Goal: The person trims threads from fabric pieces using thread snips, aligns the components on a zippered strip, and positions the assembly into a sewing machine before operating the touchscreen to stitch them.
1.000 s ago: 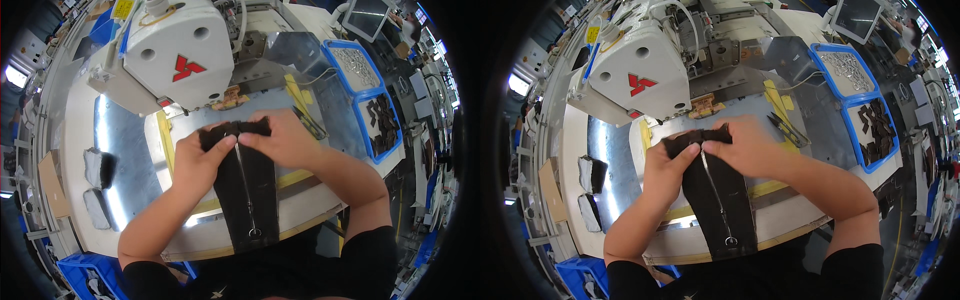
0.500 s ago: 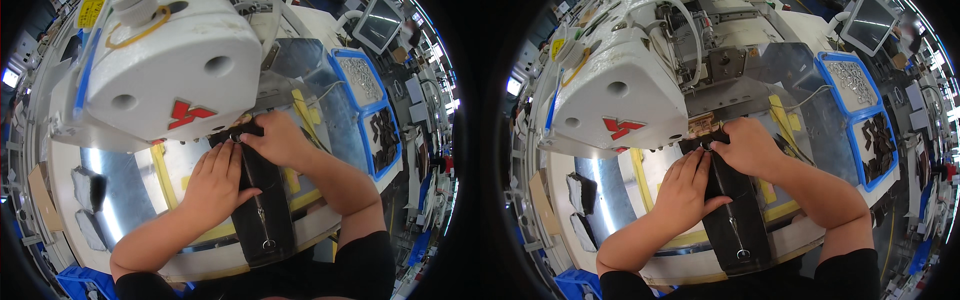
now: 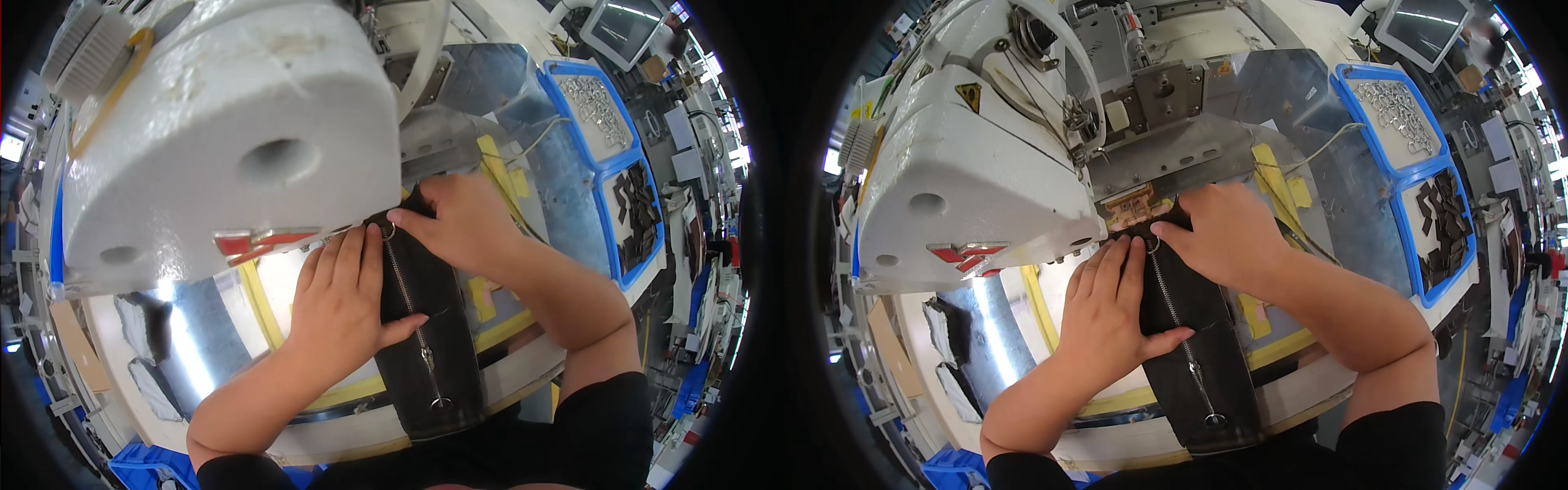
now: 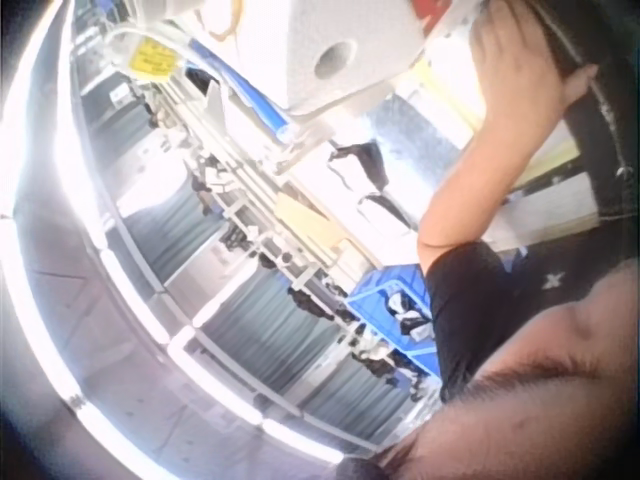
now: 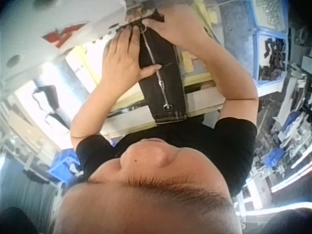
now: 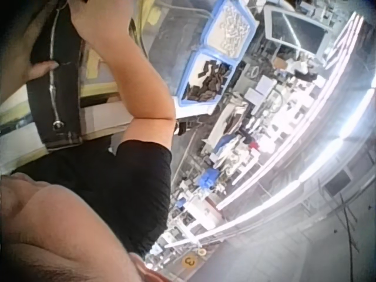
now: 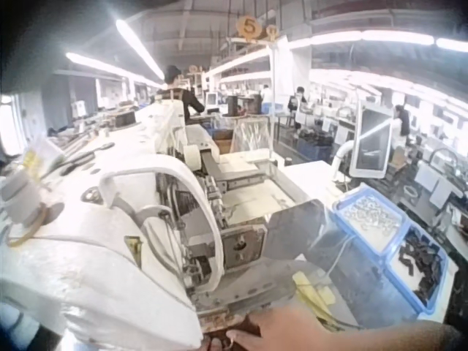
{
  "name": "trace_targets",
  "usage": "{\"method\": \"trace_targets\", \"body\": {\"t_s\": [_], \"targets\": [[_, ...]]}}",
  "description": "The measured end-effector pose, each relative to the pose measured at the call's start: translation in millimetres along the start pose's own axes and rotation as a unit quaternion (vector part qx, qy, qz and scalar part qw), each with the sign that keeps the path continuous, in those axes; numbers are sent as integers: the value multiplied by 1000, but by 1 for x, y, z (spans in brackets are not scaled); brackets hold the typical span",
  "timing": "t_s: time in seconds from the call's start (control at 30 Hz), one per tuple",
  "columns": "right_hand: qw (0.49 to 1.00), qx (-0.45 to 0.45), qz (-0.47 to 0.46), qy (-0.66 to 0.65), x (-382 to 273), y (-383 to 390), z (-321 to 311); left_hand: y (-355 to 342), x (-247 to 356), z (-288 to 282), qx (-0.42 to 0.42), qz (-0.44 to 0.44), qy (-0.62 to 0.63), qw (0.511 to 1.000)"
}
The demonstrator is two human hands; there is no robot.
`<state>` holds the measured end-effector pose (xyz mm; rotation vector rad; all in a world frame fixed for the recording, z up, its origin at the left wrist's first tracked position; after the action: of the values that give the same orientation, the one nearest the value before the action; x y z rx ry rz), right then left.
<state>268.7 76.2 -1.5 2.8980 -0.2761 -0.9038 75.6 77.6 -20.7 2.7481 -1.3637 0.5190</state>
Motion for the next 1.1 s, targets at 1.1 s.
{"method": "trace_targets", "body": {"t_s": [1.1], "targets": [[945, 17, -315, 87, -1, 39, 19, 3, -2, -1, -21, -21, -54, 998]]}}
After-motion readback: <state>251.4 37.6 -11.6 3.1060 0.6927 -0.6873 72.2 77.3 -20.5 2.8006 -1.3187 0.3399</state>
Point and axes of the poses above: each hand's wrist, its own y-axis away from the middle knuckle, its own z-axis out of the palm, x = y × z, the point moved 3 cm from there along -y, towards the middle knuckle, and after that the axes turned 3 degrees about -z, right-handed, at the moved point
